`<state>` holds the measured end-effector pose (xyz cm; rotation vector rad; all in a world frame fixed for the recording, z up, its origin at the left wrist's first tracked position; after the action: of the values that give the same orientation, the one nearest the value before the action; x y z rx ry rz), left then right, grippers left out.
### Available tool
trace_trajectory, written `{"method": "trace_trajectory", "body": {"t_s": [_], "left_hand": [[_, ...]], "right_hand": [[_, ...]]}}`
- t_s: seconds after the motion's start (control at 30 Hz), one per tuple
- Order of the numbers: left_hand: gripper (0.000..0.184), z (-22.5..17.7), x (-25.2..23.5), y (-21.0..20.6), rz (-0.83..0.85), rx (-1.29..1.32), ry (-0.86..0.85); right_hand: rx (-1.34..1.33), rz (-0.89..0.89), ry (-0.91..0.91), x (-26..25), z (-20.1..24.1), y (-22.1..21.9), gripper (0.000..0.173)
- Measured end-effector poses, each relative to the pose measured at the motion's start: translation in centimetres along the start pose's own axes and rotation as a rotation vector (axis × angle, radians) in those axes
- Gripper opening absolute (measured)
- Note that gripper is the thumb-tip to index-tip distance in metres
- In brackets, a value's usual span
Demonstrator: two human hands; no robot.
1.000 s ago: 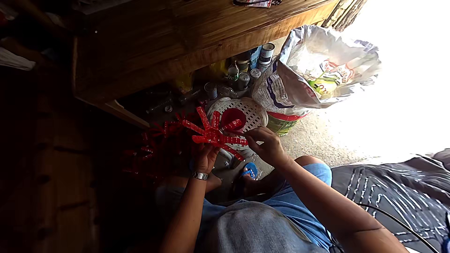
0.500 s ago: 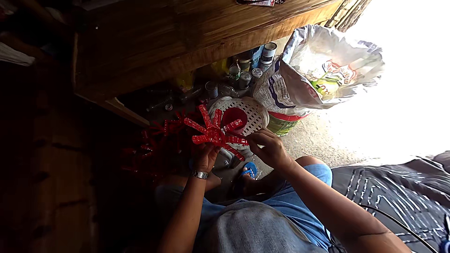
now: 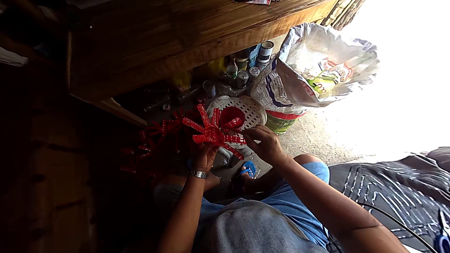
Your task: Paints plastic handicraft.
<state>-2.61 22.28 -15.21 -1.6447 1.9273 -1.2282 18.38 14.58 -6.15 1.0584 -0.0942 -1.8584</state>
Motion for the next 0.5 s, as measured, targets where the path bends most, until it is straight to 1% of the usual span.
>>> {"method": "trace_trajectory", "body": {"t_s": [0.17,0.33,0.5], "left_hand": [[0.057,-0.2,0.0,-0.2,0.002,0.007,0.010],[0.050,-0.1,0.1,-0.2,0.019,0.005,-0.002],[0.057,-0.2,0.1,-0.4,0.025,0.014,0.000]], "right_hand": [[-0.006,-0.005,0.014,0.6,0.0,0.2,0.016],[-0.019,-0.033,0.025,0.2,1.0,0.8,0.016],[-0.017,0.032,0.031,-0.2,0.5,-0.6,0.017]]}}
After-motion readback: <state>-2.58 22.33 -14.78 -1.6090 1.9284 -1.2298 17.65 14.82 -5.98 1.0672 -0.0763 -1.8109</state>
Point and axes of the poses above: each hand's wrist, its own x-axis away from the middle knuckle, its own y-axis out of the back of the hand, z = x × y, the point moved 4 cm from there along -x, towards the middle knuckle, and after that the axes turned 9 degrees about -z, right-handed, at the moved point
